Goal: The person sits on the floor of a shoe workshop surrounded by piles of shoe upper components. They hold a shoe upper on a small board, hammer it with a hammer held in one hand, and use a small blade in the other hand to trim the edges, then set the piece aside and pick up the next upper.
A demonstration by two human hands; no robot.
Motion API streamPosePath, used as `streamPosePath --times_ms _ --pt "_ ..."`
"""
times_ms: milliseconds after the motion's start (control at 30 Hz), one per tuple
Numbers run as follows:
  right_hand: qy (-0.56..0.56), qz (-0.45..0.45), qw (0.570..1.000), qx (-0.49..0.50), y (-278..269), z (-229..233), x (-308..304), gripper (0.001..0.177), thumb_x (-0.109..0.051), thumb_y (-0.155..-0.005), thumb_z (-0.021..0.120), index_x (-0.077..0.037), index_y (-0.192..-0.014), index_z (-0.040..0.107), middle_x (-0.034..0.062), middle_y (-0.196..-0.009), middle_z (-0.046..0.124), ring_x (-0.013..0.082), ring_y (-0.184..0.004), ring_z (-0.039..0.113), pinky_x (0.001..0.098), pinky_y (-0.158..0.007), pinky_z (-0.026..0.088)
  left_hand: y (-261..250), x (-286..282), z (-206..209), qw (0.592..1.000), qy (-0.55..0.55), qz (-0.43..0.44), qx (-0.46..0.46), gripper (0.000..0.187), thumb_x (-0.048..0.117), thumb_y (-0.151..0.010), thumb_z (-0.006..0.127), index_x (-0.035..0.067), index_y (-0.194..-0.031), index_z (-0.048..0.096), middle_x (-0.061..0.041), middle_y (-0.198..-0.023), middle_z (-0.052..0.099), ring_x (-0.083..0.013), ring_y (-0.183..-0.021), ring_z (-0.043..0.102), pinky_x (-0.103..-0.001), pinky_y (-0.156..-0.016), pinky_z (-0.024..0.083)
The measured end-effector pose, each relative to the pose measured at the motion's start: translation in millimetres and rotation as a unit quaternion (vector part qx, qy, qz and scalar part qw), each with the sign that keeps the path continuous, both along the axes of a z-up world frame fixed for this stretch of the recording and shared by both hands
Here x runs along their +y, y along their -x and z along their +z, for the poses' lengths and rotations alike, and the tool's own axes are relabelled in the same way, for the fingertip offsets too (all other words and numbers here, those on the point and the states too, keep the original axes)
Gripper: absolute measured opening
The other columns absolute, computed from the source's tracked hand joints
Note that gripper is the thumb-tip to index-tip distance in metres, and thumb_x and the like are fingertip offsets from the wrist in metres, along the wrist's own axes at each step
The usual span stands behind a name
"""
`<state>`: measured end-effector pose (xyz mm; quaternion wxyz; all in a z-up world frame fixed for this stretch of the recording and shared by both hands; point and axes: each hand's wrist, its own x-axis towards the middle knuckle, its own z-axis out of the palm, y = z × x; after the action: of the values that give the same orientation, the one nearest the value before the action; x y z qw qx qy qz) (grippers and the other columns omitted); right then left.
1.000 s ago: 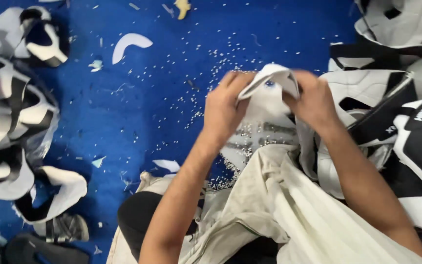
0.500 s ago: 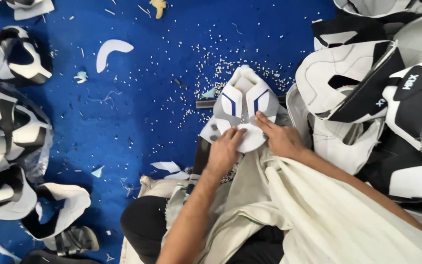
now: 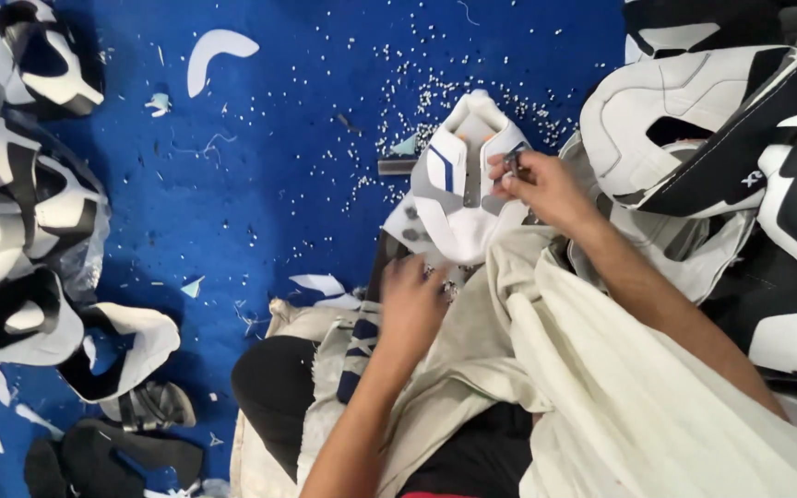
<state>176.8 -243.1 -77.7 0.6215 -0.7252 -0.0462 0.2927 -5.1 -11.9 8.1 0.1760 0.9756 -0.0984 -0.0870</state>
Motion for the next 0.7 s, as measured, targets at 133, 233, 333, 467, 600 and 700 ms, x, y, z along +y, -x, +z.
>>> streamPosePath --times_ms 133,233,333,467,600,700 --pt "-0.122 0.001 0.992 -0.009 -13.0 31.4 27.7 0.01 0.004 -0.099 0.054 -0.002 -0.106 0.06 0.0126 -0.126 0.069 0.0188 -0.109 0.071 0.03 -0.094 0.059 29.2 33.6 37.0 0.976 -0.084 0.165 0.113 0.092 0.026 -0.07 0.082 0.006 -0.15 0.041 -0.026 -0.134 0.055 -0.042 -0.115 0.056 -0.052 -0.09 0.049" --pt "-0.162 0.032 0.986 0.005 -3.5 -1.6 35.2 0.007 0.005 -0.1 0.054 -0.001 -0.096 0.056 0.015 -0.122 0.071 0.0193 -0.11 0.071 0.0303 -0.096 0.058 48.7 45.8 21.8 0.952 -0.119 0.191 0.208 0.101 0.022 -0.075 0.078 0.001 -0.161 0.029 -0.026 -0.124 0.059 -0.0408 -0.098 0.064 -0.049 -0.076 0.056" --pt "-0.143 0.043 0.989 0.013 -5.0 -16.7 38.4 0.008 0.007 -0.098 0.056 0.0 -0.093 0.057 0.0162 -0.119 0.072 0.0195 -0.11 0.072 0.0303 -0.096 0.058 55.8 61.8 21.6 0.953 -0.052 0.222 0.201 0.096 0.019 -0.074 0.077 0.0 -0.156 0.032 -0.025 -0.11 0.065 -0.0399 -0.085 0.068 -0.048 -0.072 0.056" --pt "-0.126 0.049 0.991 -0.016 -3.4 -12.7 38.3 0.008 0.009 -0.095 0.056 0.001 -0.095 0.059 0.0141 -0.119 0.073 0.0179 -0.111 0.071 0.0289 -0.096 0.057 72.8 71.0 35.5 0.851 0.163 0.38 0.325 0.081 0.021 -0.071 0.076 0.009 -0.145 0.046 -0.016 -0.097 0.074 -0.0247 -0.08 0.071 -0.037 -0.075 0.057" --pt "-0.079 0.038 0.989 -0.122 5.1 -3.0 42.7 0.007 0.008 -0.096 0.058 0.003 -0.095 0.061 0.0131 -0.114 0.076 0.0183 -0.109 0.073 0.0286 -0.093 0.059 77.4 34.6 74.5 0.826 0.288 0.424 0.235 0.08 0.013 -0.069 0.072 0.009 -0.144 0.045 -0.013 -0.097 0.073 -0.0215 -0.077 0.069 -0.035 -0.071 0.056" --pt "-0.046 0.066 0.975 -0.206 12.8 6.8 39.7 0.002 0.007 -0.097 0.06 0.005 -0.097 0.062 0.0111 -0.117 0.077 0.0175 -0.108 0.075 0.0272 -0.089 0.062 48.0 13.8 132.6 0.827 0.323 0.42 0.19 0.085 0.009 -0.066 0.074 0.007 -0.145 0.042 -0.01 -0.097 0.07 -0.0192 -0.075 0.066 -0.033 -0.069 0.055"
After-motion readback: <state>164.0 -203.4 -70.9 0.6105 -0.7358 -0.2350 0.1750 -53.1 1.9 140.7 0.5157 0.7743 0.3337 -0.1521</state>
